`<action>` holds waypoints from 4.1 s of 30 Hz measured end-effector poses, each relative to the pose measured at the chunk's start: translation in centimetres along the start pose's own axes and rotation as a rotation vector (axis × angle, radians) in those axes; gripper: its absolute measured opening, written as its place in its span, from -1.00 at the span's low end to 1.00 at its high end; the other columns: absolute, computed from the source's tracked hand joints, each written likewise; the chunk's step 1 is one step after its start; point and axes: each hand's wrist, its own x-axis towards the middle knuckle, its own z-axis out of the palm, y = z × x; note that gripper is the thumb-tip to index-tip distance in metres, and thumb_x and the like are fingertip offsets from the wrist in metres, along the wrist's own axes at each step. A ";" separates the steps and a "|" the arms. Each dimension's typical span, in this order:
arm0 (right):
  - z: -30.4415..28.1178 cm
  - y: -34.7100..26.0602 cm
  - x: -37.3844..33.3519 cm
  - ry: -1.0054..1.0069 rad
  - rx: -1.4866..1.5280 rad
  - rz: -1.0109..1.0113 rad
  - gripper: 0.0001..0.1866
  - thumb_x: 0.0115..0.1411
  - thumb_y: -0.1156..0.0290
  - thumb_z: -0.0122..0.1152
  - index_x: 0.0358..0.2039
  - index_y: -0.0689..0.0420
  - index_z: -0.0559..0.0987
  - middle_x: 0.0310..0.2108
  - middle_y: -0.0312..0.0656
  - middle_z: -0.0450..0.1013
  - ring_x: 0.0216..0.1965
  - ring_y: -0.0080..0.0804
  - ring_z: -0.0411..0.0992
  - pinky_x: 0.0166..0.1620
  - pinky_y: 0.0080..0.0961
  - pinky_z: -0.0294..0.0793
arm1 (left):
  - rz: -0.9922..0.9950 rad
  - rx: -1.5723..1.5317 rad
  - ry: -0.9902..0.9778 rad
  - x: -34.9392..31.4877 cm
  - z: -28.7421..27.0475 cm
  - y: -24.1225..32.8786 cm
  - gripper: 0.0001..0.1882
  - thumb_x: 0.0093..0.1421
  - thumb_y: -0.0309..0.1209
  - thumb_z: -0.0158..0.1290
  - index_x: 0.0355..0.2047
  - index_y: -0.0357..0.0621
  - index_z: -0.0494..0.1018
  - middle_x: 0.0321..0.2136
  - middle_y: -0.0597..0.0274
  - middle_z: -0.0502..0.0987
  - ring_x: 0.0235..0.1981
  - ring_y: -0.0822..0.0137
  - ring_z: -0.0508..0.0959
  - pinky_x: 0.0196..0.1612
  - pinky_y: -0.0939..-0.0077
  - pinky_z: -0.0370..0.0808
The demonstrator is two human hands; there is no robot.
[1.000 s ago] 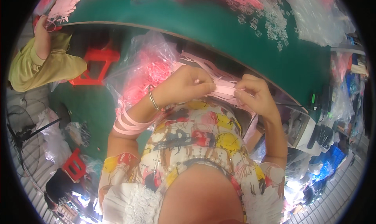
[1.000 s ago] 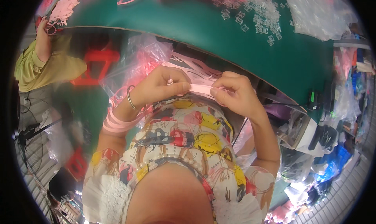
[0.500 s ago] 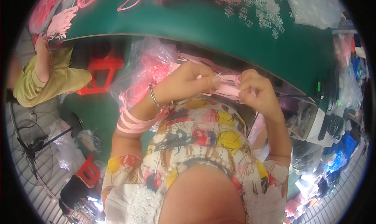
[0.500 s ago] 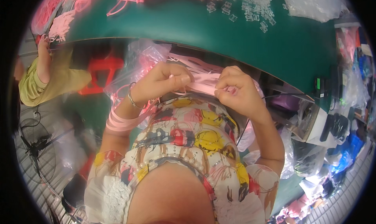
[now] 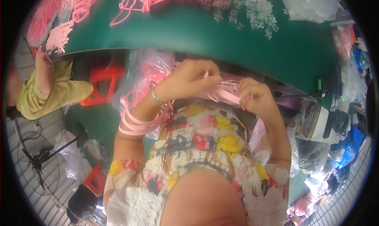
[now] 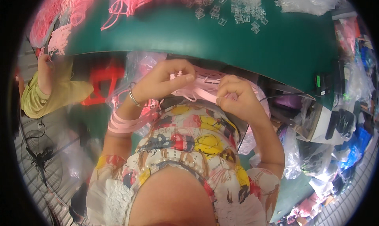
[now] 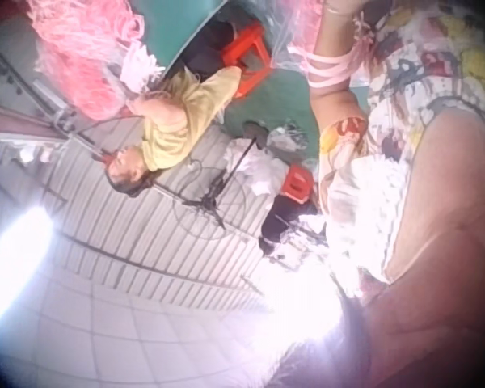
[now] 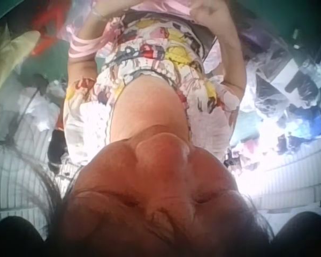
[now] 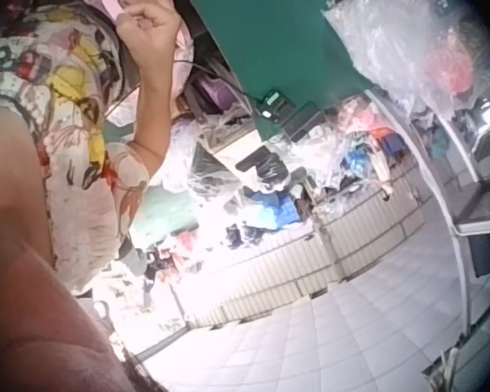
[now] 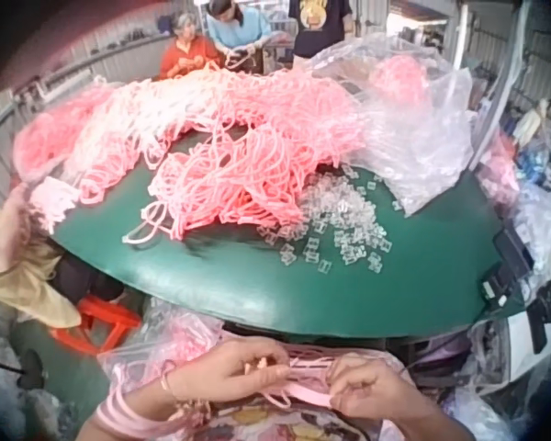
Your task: The person assembles pink plastic glasses by hand at a green workbench. They pick up a pink frame and a clear plastic nose bridge piece, then attach the bridge to the frame. The person repeats this process for multiple units, handling the components one at a time.
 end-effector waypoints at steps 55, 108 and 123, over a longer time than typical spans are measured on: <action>0.3 0.0 0.4 -0.152 0.212 0.214 -0.95 -0.15 0.56 0.07 -0.65 0.26 0.47 -0.57 -0.27 0.31 -0.50 -0.54 0.29 -0.43 -0.57 0.24 | 0.606 0.579 0.094 -2.1 5.7 0.8 -0.72 -0.16 -0.55 0.17 -0.35 -0.28 0.48 -0.43 0.09 0.48 -0.43 0.14 0.47 -0.36 0.34 0.43; 2.9 -0.5 0.9 0.145 -0.336 -0.271 -0.76 -0.16 0.48 0.29 -0.38 0.12 0.57 -0.46 -0.23 0.47 -0.40 -0.33 0.42 -0.19 -0.43 0.28 | -0.013 -0.077 0.171 -3.4 4.5 0.3 -0.83 0.21 -0.43 0.02 -0.35 -0.33 0.48 -0.53 0.30 0.48 -0.48 0.54 0.41 -0.39 0.64 0.36; 3.4 -1.4 1.5 -0.008 -0.538 -0.543 -0.85 -0.10 0.51 0.26 -0.42 0.11 0.58 -0.49 -0.26 0.48 -0.41 -0.36 0.41 -0.17 -0.36 0.25 | -0.483 -0.864 -0.101 -4.4 2.9 -1.3 -0.84 0.18 -0.41 -0.02 -0.42 -0.25 0.44 -0.63 0.38 0.36 -0.62 0.57 0.31 -0.55 0.67 0.22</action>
